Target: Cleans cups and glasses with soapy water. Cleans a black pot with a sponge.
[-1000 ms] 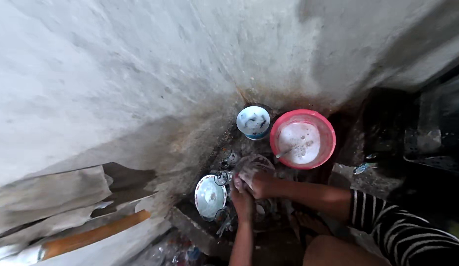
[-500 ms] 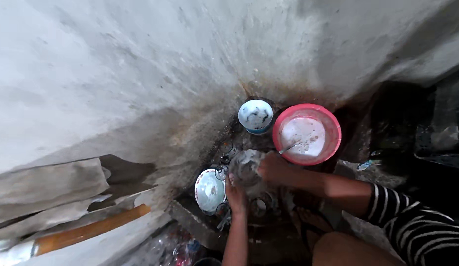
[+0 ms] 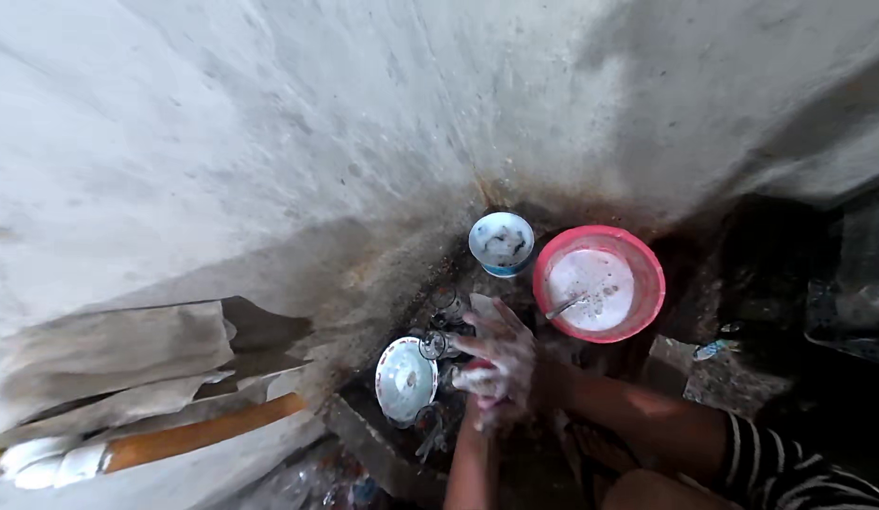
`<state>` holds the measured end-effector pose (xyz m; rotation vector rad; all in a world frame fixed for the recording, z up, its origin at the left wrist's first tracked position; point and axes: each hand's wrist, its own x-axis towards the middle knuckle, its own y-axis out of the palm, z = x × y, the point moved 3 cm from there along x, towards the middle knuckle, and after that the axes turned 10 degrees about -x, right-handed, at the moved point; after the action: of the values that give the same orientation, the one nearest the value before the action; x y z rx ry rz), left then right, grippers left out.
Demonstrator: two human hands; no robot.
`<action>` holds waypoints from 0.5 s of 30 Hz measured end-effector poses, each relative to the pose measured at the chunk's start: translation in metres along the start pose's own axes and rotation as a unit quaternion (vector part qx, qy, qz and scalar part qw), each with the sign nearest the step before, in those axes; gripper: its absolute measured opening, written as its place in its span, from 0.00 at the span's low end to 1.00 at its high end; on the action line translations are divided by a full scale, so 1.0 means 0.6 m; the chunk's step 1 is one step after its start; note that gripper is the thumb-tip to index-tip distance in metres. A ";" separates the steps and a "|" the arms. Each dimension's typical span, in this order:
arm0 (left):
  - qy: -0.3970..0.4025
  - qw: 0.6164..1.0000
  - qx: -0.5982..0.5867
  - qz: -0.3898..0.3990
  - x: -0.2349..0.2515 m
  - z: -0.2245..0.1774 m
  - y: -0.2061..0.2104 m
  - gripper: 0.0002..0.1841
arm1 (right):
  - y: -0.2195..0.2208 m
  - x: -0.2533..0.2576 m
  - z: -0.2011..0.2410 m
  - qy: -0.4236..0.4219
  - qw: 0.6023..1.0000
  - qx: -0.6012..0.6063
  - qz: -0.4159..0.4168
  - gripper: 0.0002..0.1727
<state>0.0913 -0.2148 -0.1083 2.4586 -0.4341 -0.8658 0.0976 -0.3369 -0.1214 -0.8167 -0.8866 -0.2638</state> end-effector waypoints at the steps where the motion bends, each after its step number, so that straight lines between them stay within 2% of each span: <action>1: -0.018 0.997 -0.069 -0.011 0.024 0.018 -0.028 0.16 | -0.005 0.028 -0.011 0.024 0.999 0.045 -0.003 0.30; 3: -0.054 0.987 -0.149 -0.018 0.055 0.037 -0.058 0.19 | -0.015 0.075 -0.042 0.099 0.977 0.186 0.024 0.24; 4: -0.070 0.982 -0.173 -0.016 0.062 0.041 -0.062 0.21 | -0.016 0.090 -0.060 0.146 0.952 0.263 0.046 0.22; 6: -0.090 0.980 -0.172 -0.035 0.061 0.042 -0.058 0.22 | -0.007 0.092 -0.091 0.283 0.876 0.383 0.077 0.19; 7: -0.098 0.979 -0.174 -0.040 0.060 0.047 -0.058 0.23 | -0.001 0.081 -0.101 0.359 0.846 0.386 0.078 0.18; 8: -0.102 0.978 -0.179 -0.043 0.061 0.054 -0.059 0.24 | 0.001 0.066 -0.104 0.422 0.837 0.337 0.088 0.17; 10: -0.097 0.978 -0.174 -0.058 0.066 0.061 -0.061 0.27 | 0.010 0.019 -0.096 0.444 0.862 0.179 0.166 0.23; 11: -0.089 0.979 -0.173 -0.069 0.070 0.058 -0.059 0.27 | 0.020 -0.005 -0.085 0.463 0.851 0.139 0.205 0.27; 13: -0.049 0.985 -0.125 -0.106 0.090 0.043 -0.044 0.26 | 0.038 -0.052 -0.046 0.549 0.787 0.142 0.242 0.31; 15: 0.006 0.988 0.027 -0.149 0.104 0.021 -0.024 0.18 | 0.047 -0.086 0.009 0.619 0.744 0.202 0.148 0.26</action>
<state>0.1317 -0.2350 -0.1554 2.6183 -0.0846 -0.9676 0.0768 -0.3201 -0.1740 -0.2129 0.4610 -0.2530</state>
